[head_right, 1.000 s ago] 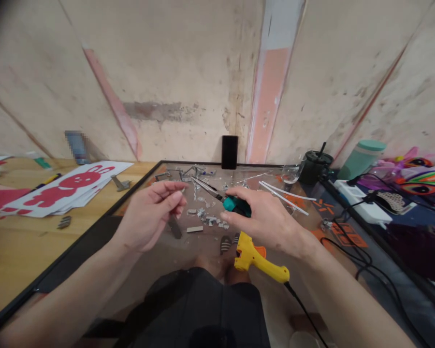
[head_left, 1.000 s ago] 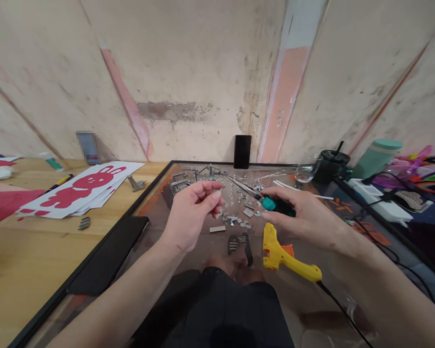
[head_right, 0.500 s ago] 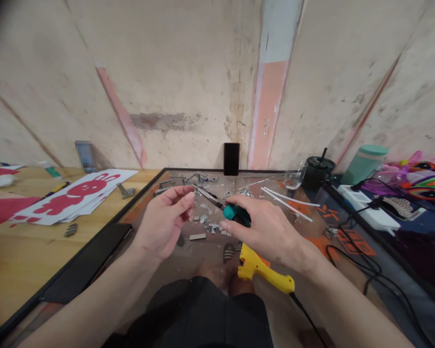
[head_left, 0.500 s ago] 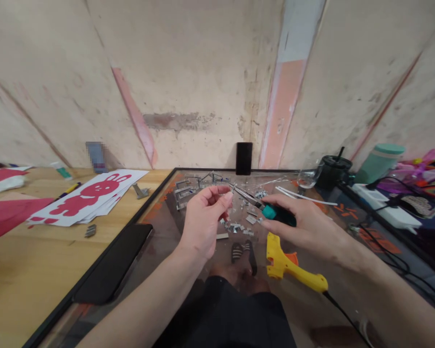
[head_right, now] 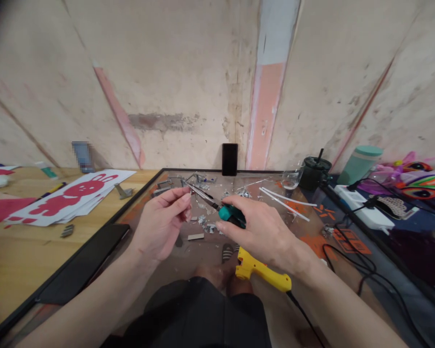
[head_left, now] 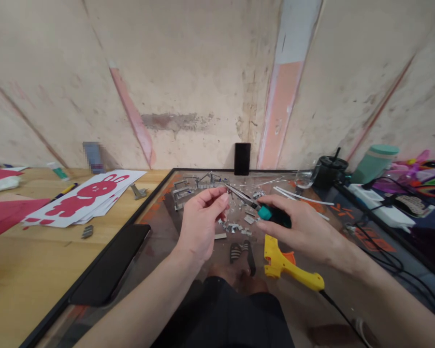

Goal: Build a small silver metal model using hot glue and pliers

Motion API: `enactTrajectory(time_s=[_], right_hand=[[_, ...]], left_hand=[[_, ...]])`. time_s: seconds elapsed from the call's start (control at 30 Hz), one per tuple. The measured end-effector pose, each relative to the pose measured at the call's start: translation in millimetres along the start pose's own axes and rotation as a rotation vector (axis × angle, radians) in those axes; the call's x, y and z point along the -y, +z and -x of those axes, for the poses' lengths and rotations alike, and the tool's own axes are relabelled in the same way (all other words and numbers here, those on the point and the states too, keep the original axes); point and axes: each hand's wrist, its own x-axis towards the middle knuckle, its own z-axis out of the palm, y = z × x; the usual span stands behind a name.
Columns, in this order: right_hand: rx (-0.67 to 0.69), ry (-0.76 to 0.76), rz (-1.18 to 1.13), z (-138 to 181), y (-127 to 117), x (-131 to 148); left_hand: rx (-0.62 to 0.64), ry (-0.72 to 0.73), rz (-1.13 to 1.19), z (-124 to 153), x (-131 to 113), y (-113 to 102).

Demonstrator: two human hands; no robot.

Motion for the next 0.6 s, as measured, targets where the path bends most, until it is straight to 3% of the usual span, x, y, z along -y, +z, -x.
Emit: enactTrajectory(time_s=[0.33,0.6], right_hand=[[-0.020,-0.071,0.208,-1.9,2.3,-0.4],[-0.043,-0.110,0.285,-2.5,4.3,0.0]], left_hand=[[0.084,-0.135,0.048,0.8,-9.7,-4.0],[0.074,-0.170,0.038,1.0,-11.3,-3.0]])
